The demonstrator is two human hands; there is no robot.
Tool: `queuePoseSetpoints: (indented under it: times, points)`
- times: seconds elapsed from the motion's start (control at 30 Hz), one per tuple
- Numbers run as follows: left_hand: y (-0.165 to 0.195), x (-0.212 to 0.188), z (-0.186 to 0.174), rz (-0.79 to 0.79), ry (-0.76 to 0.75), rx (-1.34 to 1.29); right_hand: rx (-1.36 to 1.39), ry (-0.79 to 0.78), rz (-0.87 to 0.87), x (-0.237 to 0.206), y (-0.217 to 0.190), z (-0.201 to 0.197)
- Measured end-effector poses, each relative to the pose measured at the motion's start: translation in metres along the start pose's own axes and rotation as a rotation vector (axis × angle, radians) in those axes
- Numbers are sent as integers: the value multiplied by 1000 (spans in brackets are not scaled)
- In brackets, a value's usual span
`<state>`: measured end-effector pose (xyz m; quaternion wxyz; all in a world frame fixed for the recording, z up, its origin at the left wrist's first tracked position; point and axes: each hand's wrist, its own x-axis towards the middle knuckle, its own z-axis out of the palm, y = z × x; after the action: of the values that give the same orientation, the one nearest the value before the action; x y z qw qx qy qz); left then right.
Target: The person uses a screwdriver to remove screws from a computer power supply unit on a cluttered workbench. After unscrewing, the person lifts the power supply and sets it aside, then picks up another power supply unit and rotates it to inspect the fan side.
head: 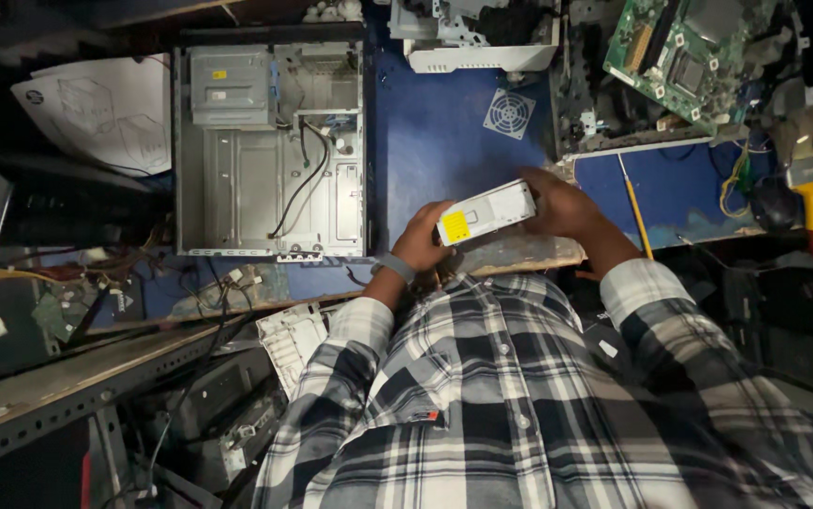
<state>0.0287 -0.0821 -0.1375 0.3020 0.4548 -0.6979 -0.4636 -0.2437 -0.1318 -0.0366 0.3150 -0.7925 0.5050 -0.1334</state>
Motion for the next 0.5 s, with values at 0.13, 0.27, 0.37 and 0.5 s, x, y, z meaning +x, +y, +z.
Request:
queuePoseSetpoints:
  times: [0.13, 0.27, 0.37, 0.5]
  points:
    - [0, -4, 5, -46, 52, -26, 85, -145, 143, 6, 5, -5]
    - [1, -15, 18, -205, 218, -38, 196, -173, 237, 7, 6, -8]
    - [1, -24, 23, -260, 260, -55, 172, -148, 231, 8, 12, -5]
    - [6, -36, 30, -204, 328, -2, 402, -98, 144, 6, 21, 5]
